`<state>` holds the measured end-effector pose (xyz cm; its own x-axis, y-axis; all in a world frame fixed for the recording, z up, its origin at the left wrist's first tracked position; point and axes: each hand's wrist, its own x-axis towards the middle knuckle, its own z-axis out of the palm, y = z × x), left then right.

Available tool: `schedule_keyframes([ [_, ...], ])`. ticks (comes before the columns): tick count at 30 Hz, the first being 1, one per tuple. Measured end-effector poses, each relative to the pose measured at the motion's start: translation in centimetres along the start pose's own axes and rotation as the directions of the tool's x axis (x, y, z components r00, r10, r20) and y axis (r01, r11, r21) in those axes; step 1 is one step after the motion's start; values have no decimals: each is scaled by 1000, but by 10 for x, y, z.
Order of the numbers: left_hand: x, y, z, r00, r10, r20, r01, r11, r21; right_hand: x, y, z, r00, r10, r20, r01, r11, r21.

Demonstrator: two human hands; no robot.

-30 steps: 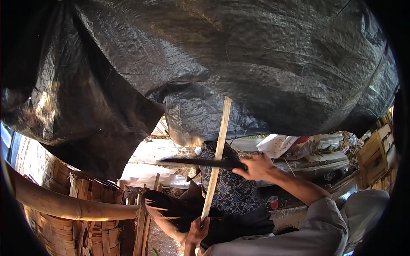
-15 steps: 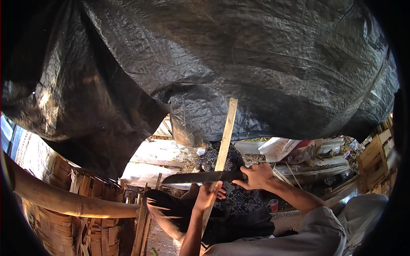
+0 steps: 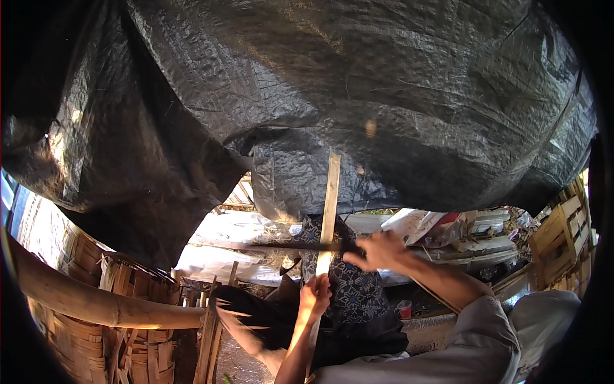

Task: The person shapes and splits bamboo strips using a knife, holding each piece by hand and slicing along its length with the blade.

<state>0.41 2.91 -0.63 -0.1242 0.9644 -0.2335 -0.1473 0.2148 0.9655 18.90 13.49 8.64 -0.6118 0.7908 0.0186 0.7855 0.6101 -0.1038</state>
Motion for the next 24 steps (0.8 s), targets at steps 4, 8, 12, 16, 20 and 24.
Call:
schedule_keyframes([
  [4, -10, -9, -11, 1000, 14, 18, -15, 995, 97, -1, -15, -18, 987, -28, 155, 38, 997, -66],
  [8, -26, 1, -10, 999, 42, -25, -35, 973, 228, 40, 38, -31, 959, 276, -70, -273, 961, 45],
  [12, -24, 7, -16, 1000, 9, 22, -13, 973, 228, 46, 44, -38, 937, 347, -32, -340, 931, 133],
  [16, -28, 4, -17, 997, 73, 1, -69, 943, 326, 6, 8, -19, 998, 31, 53, -31, 1000, -5],
  [20, -49, 6, -13, 982, 189, -16, -150, 825, 545, 0, -1, -41, 988, 23, 155, -2, 991, -132],
  [24, -63, 17, -12, 965, 258, -42, -165, 727, 667, 32, 42, -52, 944, 296, -149, -287, 955, 79],
])
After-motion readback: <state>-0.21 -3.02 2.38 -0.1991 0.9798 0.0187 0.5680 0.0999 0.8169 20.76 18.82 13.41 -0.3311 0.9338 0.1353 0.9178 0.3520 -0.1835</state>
